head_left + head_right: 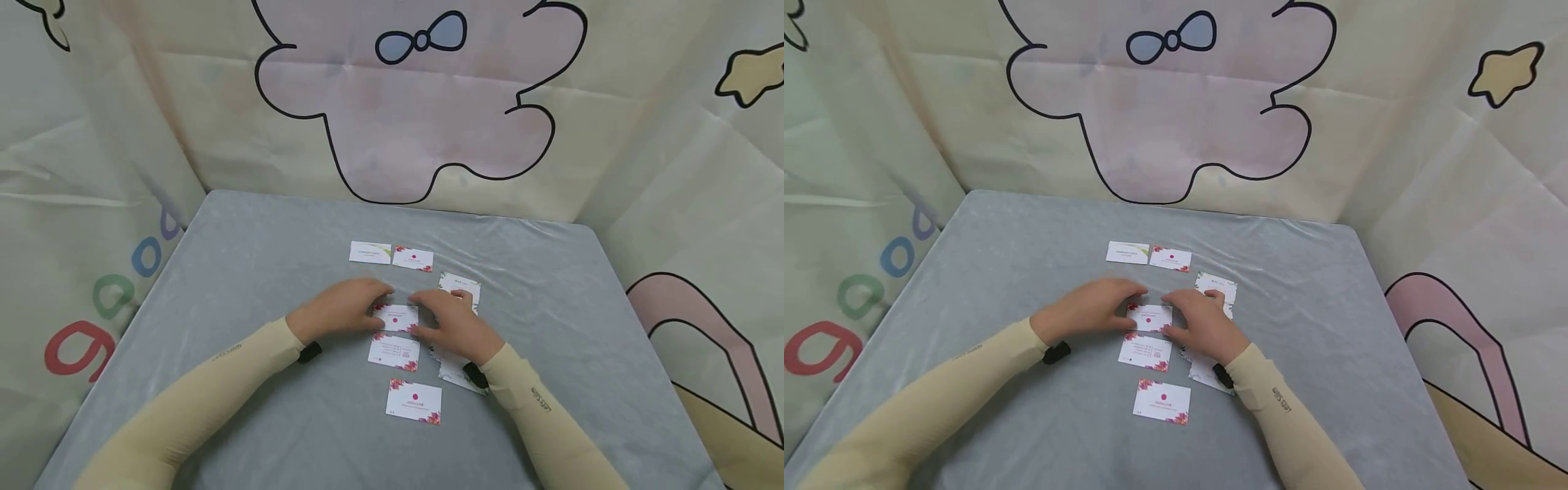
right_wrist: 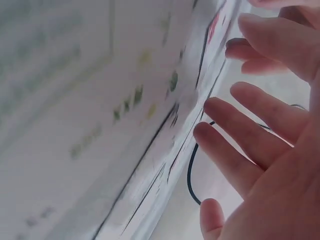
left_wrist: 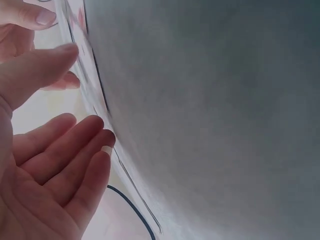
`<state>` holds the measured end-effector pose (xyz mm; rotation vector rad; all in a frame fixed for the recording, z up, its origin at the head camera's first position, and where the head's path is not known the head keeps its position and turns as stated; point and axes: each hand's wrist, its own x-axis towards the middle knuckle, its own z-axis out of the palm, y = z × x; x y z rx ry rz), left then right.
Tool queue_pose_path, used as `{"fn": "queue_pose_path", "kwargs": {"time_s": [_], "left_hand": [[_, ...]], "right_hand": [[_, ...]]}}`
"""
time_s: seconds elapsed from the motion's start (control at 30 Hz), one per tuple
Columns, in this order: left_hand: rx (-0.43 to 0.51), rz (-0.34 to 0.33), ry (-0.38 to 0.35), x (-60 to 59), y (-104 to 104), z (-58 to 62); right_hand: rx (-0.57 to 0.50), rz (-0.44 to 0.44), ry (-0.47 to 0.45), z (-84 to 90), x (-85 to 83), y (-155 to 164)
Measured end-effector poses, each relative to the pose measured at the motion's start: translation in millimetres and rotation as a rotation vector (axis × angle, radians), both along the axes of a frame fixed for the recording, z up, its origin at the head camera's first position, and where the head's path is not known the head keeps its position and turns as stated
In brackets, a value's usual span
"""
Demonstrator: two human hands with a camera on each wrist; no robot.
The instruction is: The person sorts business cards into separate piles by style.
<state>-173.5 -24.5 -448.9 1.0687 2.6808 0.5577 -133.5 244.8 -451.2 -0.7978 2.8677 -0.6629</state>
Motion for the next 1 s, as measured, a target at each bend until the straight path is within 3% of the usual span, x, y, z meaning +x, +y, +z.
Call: {"fn": "queue_pose_path", "kwargs": {"time_s": [0.27,1.0], "left_hand": [[0.009,0.003,0.029,12.2,-7,-3.7],[0.006,0.007,0.071,17.0,-6,-0.9]], "right_hand": [[0.047,-0.009,0.001,-6.2,5.2,-3],[0.023,-0.011,0.017,-3.4,8.3,-5]]}}
